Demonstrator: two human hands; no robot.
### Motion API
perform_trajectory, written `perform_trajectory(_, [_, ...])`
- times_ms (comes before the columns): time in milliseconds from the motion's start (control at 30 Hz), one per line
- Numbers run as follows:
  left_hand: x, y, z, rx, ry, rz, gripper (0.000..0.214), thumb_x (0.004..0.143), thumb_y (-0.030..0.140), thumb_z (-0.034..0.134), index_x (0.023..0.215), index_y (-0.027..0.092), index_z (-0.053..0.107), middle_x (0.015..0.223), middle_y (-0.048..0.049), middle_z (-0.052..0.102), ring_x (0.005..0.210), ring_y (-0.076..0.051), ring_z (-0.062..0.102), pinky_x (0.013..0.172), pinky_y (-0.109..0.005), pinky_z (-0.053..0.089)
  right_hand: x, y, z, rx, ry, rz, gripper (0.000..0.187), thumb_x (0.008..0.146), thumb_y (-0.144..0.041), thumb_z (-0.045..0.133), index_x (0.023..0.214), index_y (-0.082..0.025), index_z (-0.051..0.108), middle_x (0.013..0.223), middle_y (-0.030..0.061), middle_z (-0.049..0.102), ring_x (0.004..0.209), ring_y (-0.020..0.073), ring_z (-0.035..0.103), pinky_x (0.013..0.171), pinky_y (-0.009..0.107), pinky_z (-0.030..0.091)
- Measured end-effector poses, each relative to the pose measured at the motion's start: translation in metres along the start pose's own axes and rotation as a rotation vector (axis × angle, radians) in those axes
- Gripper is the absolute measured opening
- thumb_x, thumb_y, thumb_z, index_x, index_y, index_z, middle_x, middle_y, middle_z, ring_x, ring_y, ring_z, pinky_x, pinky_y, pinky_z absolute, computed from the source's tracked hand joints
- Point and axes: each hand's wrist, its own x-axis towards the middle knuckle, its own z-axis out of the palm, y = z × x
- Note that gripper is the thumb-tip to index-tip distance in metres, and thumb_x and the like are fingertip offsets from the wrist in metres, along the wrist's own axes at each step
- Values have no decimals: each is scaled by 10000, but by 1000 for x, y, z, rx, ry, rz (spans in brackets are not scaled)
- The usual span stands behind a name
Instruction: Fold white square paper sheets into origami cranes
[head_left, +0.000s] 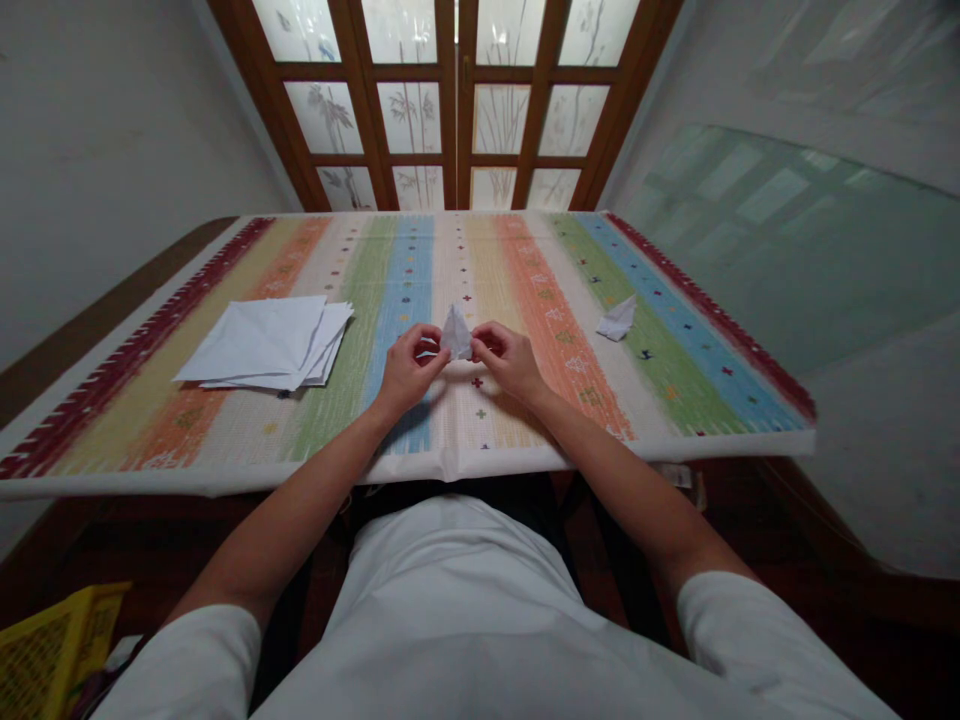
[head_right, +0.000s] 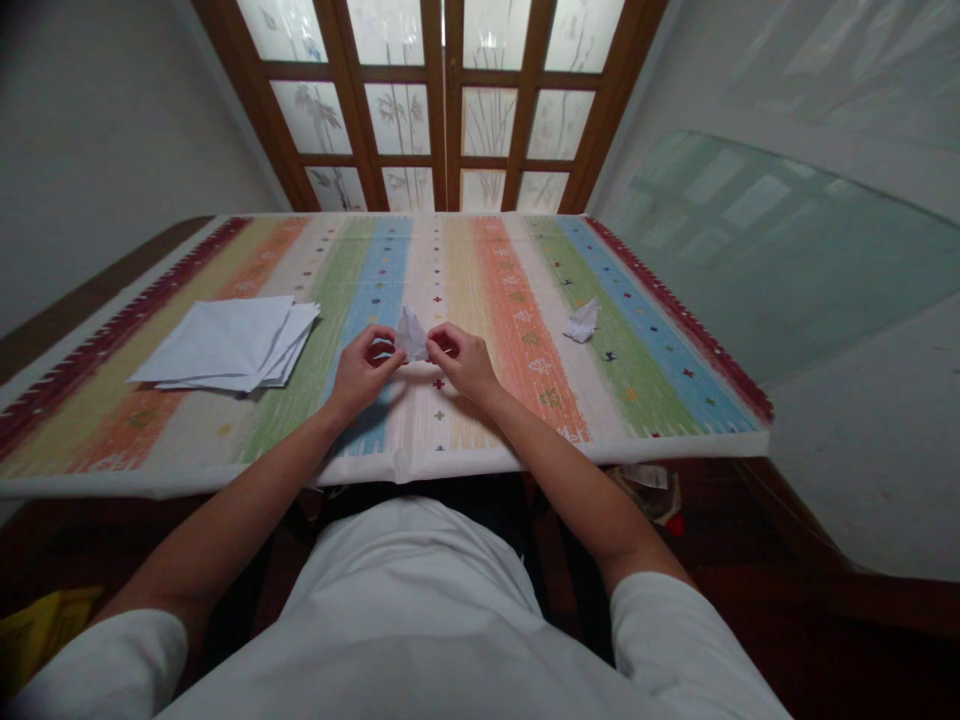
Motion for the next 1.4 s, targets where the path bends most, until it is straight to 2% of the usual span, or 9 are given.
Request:
perform_trajectory(233, [0,0,1,-44,-8,-63,349,872,325,862,1103,248,612,1103,-14,723,787,-119,736,727,-258,666,0,-1,-2,-27,37,-15,292,922,-507,767,1007,-235,700,966,47,765,811,194,750,771,337,637])
perform_trajectory(400, [1,3,1,-7,-30,-45,300,898,388,855,1015,230,629,917,3,755,792,-144,753,707,-233,615,0,-1,-2,-24,35,-33,188,903,-401,756,970,-234,701,934,44,761,812,198,748,781,351,648])
perform_trajectory(633, [3,2,-2,-101,40,-142,412,787,301,923,1057,248,617,826,27,783,729,-148,769,692,-232,601,0,0,0,91,-28,15,303,860,-463,828,1028,-252,688,1012,49,770,847,199,763,790,341,652])
perform_trajectory(833, [2,3,-1,-125,1,-167,458,783,301,921,1096,254,590,848,39,765,656,-120,725,638,-212,594,0,1,0,47,-8,10,235,845,-388,799,1010,-247,709,940,32,773,812,189,749,746,314,624])
perform_trajectory(933, [1,3,-1,-89,-13,-127,428,785,364,939,1032,237,613,975,12,749,708,-113,733,646,-209,605,0,0,-1,-13,-12,-3,182,884,-406,765,940,-233,750,881,38,780,774,192,735,745,325,615])
perform_trajectory(1067, [1,3,-3,3,-45,-69,346,858,460,895,973,207,688,1024,-34,767,782,-145,757,694,-241,628,0,-1,-3,3,-61,34,266,874,-480,817,940,-225,785,948,70,805,812,210,742,760,345,634])
perform_trajectory(1200, [0,5,-4,75,-68,-73,266,898,429,846,1005,200,761,1056,-72,816,831,-178,784,729,-274,646,0,1,-3,79,-90,96,340,754,-441,927,966,-236,759,1025,66,793,866,209,732,784,350,649])
perform_trajectory(1300, [-1,7,-4,104,-62,-51,214,886,390,842,973,202,789,1039,-82,831,907,-208,797,778,-307,665,1,4,-2,127,-97,127,346,717,-370,934,951,-244,713,998,36,758,857,184,711,791,326,642])
perform_trajectory(1400, [-1,8,-4,120,-54,-40,181,865,366,862,936,211,802,967,-69,831,882,-218,796,787,-333,666,1,6,-2,154,-122,142,403,702,-348,930,996,-264,668,954,2,720,837,173,698,741,299,637])
